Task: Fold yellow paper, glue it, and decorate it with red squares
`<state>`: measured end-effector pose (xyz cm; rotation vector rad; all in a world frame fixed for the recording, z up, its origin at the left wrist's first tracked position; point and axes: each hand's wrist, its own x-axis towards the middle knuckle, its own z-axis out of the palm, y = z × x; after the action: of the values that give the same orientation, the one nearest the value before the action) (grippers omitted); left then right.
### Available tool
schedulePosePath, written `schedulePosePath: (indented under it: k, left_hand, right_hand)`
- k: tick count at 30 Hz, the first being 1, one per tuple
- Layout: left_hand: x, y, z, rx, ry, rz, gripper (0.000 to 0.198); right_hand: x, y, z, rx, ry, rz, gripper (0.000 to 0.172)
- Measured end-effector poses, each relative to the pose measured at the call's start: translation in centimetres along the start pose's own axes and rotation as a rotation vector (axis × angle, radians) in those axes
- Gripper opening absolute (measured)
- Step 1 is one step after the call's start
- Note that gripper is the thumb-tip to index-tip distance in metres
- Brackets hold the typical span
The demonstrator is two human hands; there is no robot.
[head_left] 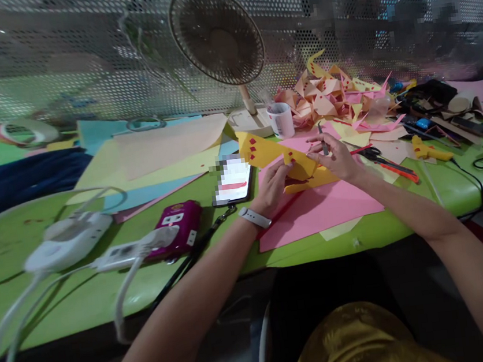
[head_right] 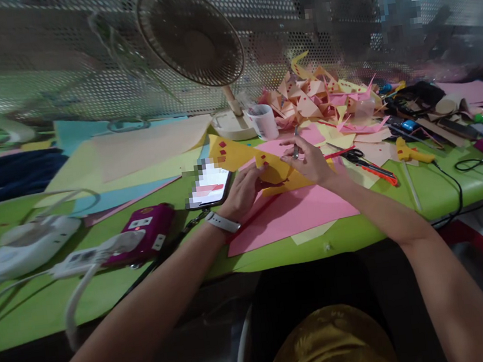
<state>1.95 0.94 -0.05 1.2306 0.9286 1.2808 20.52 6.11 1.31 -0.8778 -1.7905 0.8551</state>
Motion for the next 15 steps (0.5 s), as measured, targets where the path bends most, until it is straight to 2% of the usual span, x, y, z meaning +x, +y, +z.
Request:
schedulePosePath:
  k: [4, 10, 15]
  left_hand:
    - [-0.20, 0.17, 0.14, -0.031, -0.025, -0.028, 0.039]
    - [0.59, -0.60, -0.19, 0.052, 0.001, -0.003, 0.064]
    - [0.65, -0.68, -0.18, 0.031, -0.018, -0.011, 0.063]
  right_hand:
    - [-0.01, 0.17, 0.01, 0.016, 0.012, -0.019, 0.039]
    - [-0.25, -0.29, 0.41, 0.011, 0.025, -0.014, 0.039]
    - [-0.46, -0.63, 0.35, 0.009, 0.017, -0.031, 0.036]
